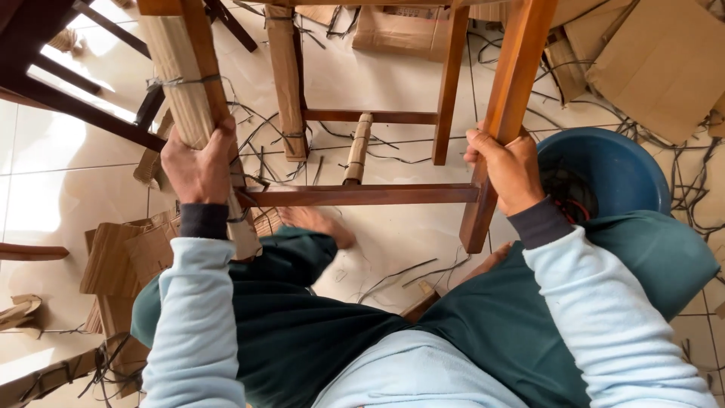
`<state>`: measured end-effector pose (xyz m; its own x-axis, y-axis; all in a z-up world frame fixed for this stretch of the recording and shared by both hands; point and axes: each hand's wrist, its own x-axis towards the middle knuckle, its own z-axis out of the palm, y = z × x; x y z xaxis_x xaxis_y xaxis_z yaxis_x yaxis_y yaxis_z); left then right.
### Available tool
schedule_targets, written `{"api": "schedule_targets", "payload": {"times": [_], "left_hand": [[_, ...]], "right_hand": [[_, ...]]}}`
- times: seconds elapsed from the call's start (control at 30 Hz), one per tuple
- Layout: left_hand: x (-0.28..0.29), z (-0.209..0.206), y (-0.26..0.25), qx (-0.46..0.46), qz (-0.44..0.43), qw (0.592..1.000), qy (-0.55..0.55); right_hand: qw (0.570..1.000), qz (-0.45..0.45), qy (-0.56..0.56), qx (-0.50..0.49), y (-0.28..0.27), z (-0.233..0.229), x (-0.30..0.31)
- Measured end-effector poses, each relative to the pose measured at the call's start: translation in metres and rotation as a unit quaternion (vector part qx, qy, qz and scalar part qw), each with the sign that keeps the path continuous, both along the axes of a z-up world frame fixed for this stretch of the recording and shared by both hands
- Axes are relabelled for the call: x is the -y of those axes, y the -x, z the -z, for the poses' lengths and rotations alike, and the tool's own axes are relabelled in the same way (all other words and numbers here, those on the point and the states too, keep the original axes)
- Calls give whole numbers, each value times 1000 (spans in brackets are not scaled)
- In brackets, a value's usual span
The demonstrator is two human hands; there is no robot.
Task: The person sits on the floor and wraps a cardboard tube around a wooden furniture leg. They secure the cardboard with black wire, twisting it tightly by hand to hold the material in place.
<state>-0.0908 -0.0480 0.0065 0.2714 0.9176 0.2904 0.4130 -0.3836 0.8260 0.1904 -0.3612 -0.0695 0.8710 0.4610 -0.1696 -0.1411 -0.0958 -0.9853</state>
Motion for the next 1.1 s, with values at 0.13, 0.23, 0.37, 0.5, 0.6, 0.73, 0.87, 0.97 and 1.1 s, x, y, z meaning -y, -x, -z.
{"api": "schedule_targets", "payload": {"times": [0.13,0.23,0.37,0.5,0.6,0.73,0.87,0.97,1.1], "left_hand": [[-2,-1,2,2,0,1000,-15],[-7,-2,6,-14,-11,1000,1],[-18,12,7,-31,-27,999,19],[-29,27,8,-54,-49,997,17],[-15,18,9,-44,-51,997,23],[-6,11,9,-57,-52,997,19],[4,10,14,-54,-58,996,36],[2,25,26,-50,-62,997,19],[1,35,34,-43,-50,998,-1]], "right_hand": [[1000,-7,-10,7,-9,-19,-6],[995,-17,-16,94,-21,-33,-17],[996,-11,-24,87,-35,-22,-27],[992,-1,-29,121,-40,-5,-26],[990,-28,-55,129,-42,5,-20],[990,-23,-67,120,-28,-17,-20],[991,-13,-16,131,-6,-44,-17],[993,-8,-16,120,-1,-36,-12],[995,5,-23,100,8,-26,-3]]}}
